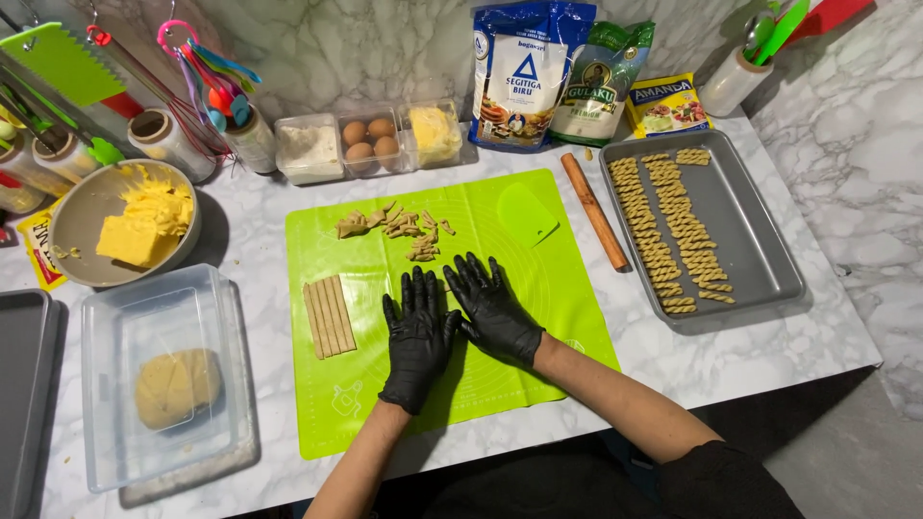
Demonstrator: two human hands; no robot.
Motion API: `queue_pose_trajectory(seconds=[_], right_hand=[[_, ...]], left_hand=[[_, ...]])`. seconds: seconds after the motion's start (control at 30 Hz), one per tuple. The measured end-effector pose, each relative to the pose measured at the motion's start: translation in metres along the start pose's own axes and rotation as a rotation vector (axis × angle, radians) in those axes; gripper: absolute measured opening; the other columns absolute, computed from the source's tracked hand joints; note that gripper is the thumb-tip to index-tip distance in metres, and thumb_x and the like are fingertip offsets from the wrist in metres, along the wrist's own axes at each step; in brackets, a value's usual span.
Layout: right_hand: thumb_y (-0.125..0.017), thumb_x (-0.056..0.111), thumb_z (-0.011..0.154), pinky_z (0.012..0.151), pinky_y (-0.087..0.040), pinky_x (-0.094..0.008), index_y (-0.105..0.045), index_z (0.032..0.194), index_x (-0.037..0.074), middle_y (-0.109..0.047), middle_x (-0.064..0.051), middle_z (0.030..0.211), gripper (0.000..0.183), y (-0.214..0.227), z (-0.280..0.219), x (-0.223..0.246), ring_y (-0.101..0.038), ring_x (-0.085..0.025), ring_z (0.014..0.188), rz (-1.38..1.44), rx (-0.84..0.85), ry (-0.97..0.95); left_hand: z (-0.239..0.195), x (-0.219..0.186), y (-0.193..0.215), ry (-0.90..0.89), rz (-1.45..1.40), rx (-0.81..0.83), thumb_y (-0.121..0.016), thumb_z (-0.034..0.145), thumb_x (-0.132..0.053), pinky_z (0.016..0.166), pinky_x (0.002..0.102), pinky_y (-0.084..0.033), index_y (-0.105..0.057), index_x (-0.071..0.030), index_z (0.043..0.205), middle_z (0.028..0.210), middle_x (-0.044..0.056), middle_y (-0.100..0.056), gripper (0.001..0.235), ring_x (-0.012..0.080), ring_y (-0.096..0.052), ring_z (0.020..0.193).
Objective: Shaping small pieces of dough into spiral twists using a thin wooden stick on a silicone mat.
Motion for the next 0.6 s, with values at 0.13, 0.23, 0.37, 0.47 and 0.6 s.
queue_pose_trajectory(seconds=[0.13, 0.23, 0.37, 0.47, 0.6], right_hand=[[-0.066, 0.027, 0.088, 0.123, -0.013, -0.058, -0.021, 0.163, 0.008, -0.033, -0.023, 0.163, 0.090, -0.016, -0.020, 0.012, -0.026, -0.041, 0.152, 0.061, 0.039, 0.059], [-0.063, 0.028, 0.089, 0.121, -0.014, -0.058, -0.024, 0.162, 0.007, -0.035, -0.024, 0.161, 0.085, -0.004, -0.036, 0.024, -0.028, -0.040, 0.151, 0.093, 0.086, 0.060], [-0.064, 0.024, 0.089, 0.122, -0.014, -0.058, -0.022, 0.163, 0.007, -0.033, -0.023, 0.162, 0.087, -0.007, -0.021, 0.014, -0.028, -0.040, 0.151, 0.089, 0.071, 0.035], [-0.059, 0.031, 0.095, 0.121, -0.017, -0.058, -0.024, 0.163, 0.008, -0.037, -0.024, 0.160, 0.080, -0.006, -0.008, 0.000, -0.031, -0.040, 0.150, 0.062, 0.035, -0.012], [-0.052, 0.040, 0.102, 0.118, -0.025, -0.059, -0.030, 0.160, 0.010, -0.045, -0.023, 0.154, 0.069, 0.021, -0.022, 0.010, -0.040, -0.039, 0.145, 0.076, 0.037, -0.021]], left_hand=[[-0.026, -0.007, -0.010, -0.023, -0.041, 0.016, -0.030, 0.104, -0.061, 0.121, 0.063, -0.006, -0.018, -0.015, 0.164, 0.171, 0.013, -0.016, 0.077, 0.0322, -0.010, 0.158], [-0.046, -0.018, -0.006, -0.028, -0.065, 0.031, -0.032, 0.104, -0.062, 0.120, 0.062, -0.004, -0.019, -0.014, 0.163, 0.171, 0.013, -0.016, 0.078, 0.0321, -0.009, 0.158], [-0.027, -0.008, -0.006, -0.036, -0.032, -0.005, -0.033, 0.104, -0.063, 0.120, 0.062, -0.003, -0.017, -0.015, 0.164, 0.170, 0.013, -0.018, 0.079, 0.0324, -0.010, 0.158], [-0.005, 0.005, -0.005, -0.024, -0.030, -0.001, -0.031, 0.104, -0.063, 0.121, 0.063, -0.003, -0.018, -0.017, 0.165, 0.170, 0.012, -0.020, 0.077, 0.0319, -0.011, 0.158], [-0.023, 0.004, 0.006, -0.003, -0.041, 0.071, -0.029, 0.104, -0.066, 0.121, 0.063, -0.005, -0.021, -0.018, 0.163, 0.169, 0.012, -0.023, 0.077, 0.0312, -0.015, 0.157]])
Point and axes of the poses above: each hand's wrist, its own z-axis towards the middle knuckle, its own y-axis out of the back of the hand, x = y × z, the point moved 8 cm from there along z, towards the middle knuckle
